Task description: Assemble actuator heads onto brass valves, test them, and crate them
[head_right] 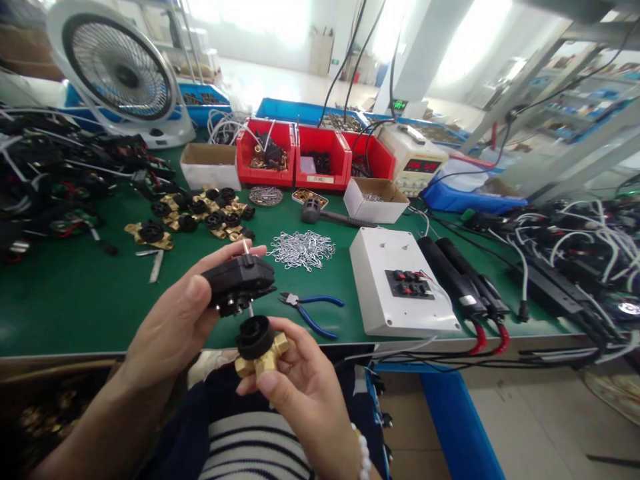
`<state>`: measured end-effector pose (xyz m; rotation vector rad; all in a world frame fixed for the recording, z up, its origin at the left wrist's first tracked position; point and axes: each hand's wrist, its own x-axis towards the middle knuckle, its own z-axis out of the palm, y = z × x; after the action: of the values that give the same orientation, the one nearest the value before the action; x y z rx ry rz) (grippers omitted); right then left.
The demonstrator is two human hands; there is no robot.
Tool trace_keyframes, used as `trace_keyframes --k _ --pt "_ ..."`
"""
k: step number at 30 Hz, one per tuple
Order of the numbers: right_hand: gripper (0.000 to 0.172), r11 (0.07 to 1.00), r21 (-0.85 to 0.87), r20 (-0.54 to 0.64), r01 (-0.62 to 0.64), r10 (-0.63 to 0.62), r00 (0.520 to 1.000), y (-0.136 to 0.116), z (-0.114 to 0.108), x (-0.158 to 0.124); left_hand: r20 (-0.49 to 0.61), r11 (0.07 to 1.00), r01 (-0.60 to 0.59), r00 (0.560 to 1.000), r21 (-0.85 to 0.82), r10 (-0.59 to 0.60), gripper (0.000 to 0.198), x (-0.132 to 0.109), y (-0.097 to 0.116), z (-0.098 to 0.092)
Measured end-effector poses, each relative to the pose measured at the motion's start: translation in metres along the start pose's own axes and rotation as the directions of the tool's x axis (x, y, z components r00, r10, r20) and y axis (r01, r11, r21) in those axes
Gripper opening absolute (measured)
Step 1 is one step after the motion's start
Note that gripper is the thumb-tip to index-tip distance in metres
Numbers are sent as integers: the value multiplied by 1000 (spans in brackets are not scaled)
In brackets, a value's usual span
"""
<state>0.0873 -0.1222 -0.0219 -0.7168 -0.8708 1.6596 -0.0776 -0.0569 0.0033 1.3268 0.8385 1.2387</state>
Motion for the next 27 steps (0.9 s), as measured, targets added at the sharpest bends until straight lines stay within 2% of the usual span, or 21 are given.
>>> trace_keyframes --k 7,14,19,27 --pt "44 999 -30 -27 38 -39 999 -2 0 -2 19 998 -62 998 -4 62 43 -7 6 6" --pt "40 997 -37 -26 61 -62 998 -7 3 -5 14 993 -70 998 92 69 44 -11 8 3" --pt "39 995 -71 -39 72 -75 996 -9 4 -7 -33 988 -66 997 142 71 39 -14 8 2" --pt "37 991 -109 -40 81 -86 995 -7 5 -7 -40 994 -62 997 86 65 40 -17 8 5"
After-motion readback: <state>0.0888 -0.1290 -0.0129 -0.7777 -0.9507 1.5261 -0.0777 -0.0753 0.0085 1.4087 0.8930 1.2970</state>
